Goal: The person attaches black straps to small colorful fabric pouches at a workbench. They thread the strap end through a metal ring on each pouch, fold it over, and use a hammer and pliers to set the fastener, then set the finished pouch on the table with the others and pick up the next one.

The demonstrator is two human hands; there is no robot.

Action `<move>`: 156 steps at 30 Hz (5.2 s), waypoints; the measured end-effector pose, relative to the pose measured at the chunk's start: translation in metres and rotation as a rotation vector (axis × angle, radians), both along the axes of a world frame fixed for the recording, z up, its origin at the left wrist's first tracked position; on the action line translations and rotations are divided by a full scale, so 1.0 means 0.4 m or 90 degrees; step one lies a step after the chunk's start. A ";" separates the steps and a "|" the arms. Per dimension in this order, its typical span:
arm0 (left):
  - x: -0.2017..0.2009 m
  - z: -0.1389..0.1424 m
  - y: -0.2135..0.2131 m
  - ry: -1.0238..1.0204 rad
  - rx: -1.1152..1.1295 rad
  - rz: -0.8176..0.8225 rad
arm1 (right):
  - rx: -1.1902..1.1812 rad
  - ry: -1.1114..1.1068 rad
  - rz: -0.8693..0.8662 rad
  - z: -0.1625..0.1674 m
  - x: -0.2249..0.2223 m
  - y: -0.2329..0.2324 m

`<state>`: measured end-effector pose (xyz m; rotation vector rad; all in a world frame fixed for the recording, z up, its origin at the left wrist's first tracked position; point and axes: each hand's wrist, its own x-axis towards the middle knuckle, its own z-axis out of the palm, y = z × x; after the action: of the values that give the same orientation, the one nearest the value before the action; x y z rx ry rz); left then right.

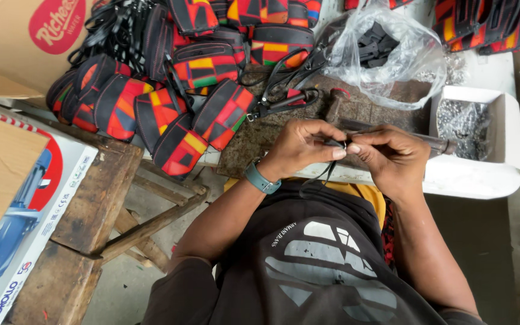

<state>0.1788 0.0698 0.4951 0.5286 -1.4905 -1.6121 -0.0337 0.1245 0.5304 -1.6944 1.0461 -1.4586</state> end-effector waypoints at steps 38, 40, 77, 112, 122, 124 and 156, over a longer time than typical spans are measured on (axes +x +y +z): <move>0.425 0.118 0.122 -0.586 -0.530 0.694 | 0.062 -0.048 0.004 -0.001 0.150 -0.164; 0.506 0.049 0.210 -0.608 -0.461 0.836 | 0.102 -0.125 0.007 -0.004 0.101 -0.168; -0.105 0.190 0.074 0.001 -0.358 0.328 | -0.084 -0.136 -0.034 0.002 0.082 0.021; -0.069 0.123 -0.065 0.020 -0.347 0.352 | 0.179 0.903 -0.245 -0.028 -0.389 -0.495; -0.092 0.125 -0.106 -0.024 -0.379 0.371 | 0.078 0.718 -0.237 -0.038 -0.433 -0.478; -0.097 0.123 -0.112 -0.013 -0.368 0.359 | 0.074 0.735 -0.236 -0.031 -0.431 -0.475; -0.146 0.199 -0.023 0.008 -0.318 0.343 | -0.022 -0.493 0.197 0.034 -0.035 -0.128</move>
<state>0.1206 0.0606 0.5746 0.5660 -1.5060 -0.7922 -0.0476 0.0735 0.5439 -1.0720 0.3214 -1.7002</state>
